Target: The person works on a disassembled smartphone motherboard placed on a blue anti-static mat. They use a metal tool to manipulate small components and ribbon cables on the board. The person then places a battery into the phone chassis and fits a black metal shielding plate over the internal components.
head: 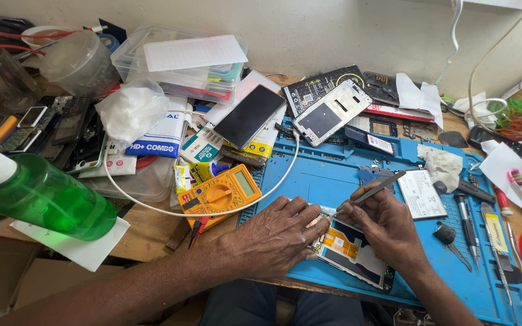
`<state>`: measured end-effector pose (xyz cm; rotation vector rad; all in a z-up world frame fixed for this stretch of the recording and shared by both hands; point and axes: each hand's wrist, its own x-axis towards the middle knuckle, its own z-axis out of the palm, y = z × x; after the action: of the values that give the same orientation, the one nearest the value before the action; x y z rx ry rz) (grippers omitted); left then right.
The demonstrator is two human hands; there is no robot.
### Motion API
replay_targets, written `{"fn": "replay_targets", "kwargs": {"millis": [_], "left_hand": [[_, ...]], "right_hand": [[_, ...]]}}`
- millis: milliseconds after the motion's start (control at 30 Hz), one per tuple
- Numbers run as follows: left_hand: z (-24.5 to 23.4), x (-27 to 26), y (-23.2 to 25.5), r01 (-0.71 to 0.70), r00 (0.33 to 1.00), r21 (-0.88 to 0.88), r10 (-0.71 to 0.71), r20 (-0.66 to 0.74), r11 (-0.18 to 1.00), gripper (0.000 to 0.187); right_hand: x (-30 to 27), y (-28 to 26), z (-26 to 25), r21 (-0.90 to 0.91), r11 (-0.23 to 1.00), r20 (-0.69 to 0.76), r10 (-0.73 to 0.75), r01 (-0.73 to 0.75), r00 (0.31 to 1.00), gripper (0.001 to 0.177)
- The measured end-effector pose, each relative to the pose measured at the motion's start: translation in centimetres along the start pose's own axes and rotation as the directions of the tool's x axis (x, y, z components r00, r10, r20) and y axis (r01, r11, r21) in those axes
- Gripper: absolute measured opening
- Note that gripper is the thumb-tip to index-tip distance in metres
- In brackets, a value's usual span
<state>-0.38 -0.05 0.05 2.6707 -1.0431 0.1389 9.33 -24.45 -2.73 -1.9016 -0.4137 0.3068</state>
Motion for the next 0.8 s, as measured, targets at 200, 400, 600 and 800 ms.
{"fn": "replay_targets", "kwargs": {"millis": [200,400,600,800], "left_hand": [[0.16,0.04,-0.03,0.003,1.000,-0.004,-0.003,0.010,1.000,0.064],[-0.16,-0.02,0.14,-0.003,1.000,0.009,0.003,0.004,1.000,0.064],[-0.15,0.05,0.04,0.007,1.000,-0.019,-0.007,0.010,1.000,0.063],[-0.14,0.03,0.01,0.004,1.000,-0.011,-0.004,0.007,1.000,0.063]], "right_hand": [[0.12,0.36,-0.11,0.021,1.000,0.006,-0.017,0.017,1.000,0.013],[0.06,0.32,-0.12,0.003,0.999,0.005,-0.036,0.036,0.999,0.013],[0.04,0.63,-0.16,0.014,0.999,0.007,-0.042,0.042,0.999,0.013],[-0.05,-0.10,0.13,-0.055,0.997,-0.008,-0.052,0.051,0.999,0.015]]}}
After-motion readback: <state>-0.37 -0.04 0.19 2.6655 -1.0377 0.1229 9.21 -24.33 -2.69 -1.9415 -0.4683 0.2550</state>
